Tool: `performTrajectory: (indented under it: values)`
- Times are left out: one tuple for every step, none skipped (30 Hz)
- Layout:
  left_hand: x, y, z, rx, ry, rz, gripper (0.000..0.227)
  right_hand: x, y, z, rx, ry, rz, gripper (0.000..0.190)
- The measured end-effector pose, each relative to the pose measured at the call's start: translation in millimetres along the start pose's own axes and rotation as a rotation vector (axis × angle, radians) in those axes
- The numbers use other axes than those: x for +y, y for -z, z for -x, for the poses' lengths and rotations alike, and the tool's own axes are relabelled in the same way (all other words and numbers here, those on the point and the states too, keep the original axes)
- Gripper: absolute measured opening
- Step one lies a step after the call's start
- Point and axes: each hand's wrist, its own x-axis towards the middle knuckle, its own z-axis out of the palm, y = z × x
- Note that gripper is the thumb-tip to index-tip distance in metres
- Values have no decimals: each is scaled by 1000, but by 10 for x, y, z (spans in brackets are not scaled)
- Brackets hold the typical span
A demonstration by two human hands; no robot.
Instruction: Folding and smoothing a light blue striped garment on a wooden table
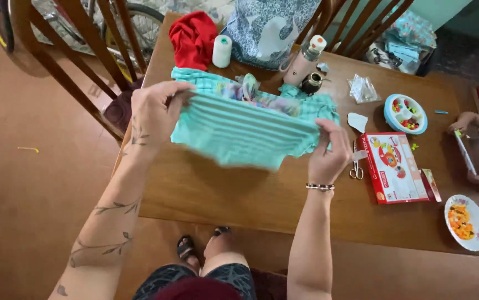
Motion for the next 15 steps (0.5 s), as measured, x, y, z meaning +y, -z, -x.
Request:
performTrajectory:
  values:
    - [95, 74, 26, 1, 3, -1, 17, -103, 56, -44, -3, 0, -2, 20]
    - [186, 145, 51, 26, -84, -53, 18, -204, 108, -88, 26, 40, 10, 20]
    - [274, 213, 70, 50, -173, -104, 19, -302, 159, -131, 57, 81, 22, 19]
    - [280, 252, 195, 51, -172, -105, 19, -282, 199, -7, 56, 81, 21, 19]
    - [289, 290, 342, 47, -194, -158, 20, -263, 249, 128, 51, 130, 53, 21]
    - [296, 327, 485, 43, -217, -212, 21, -242, 296, 260, 46, 180, 85, 23]
    - [197, 310, 680, 44, -217, -211, 21, -246, 325, 469, 47, 181, 85, 23]
    - [94, 291, 874, 11, -195, -230, 22, -248, 350, 678, -25, 147, 71, 27]
    - [-3, 275, 1105, -25, -166, -248, 23, -256, 393, 910, -103, 113, 55, 32]
    - [-160, 171, 1315, -26, -160, -249, 23, -231, 358, 1142, -109, 112, 54, 32]
    - [-302, 85, 1562, -68, -123, -266, 22, -226, 346, 1397, -233, 55, 44, 34]
    - [-439, 0, 1818, -110, -87, -282, 22, -224, 342, 1659, -358, -1, 34, 43]
    - [-647, -92, 2052, -118, -75, -282, 22, -175, 272, 1907, -370, -8, 33, 43]
    - [-849, -181, 2294, -175, -67, -327, 21, -131, 209, 2158, -415, -48, 29, 42]
    - [-1051, -263, 2531, -229, -60, -372, 20, -88, 136, 2402, -459, -86, 24, 40]
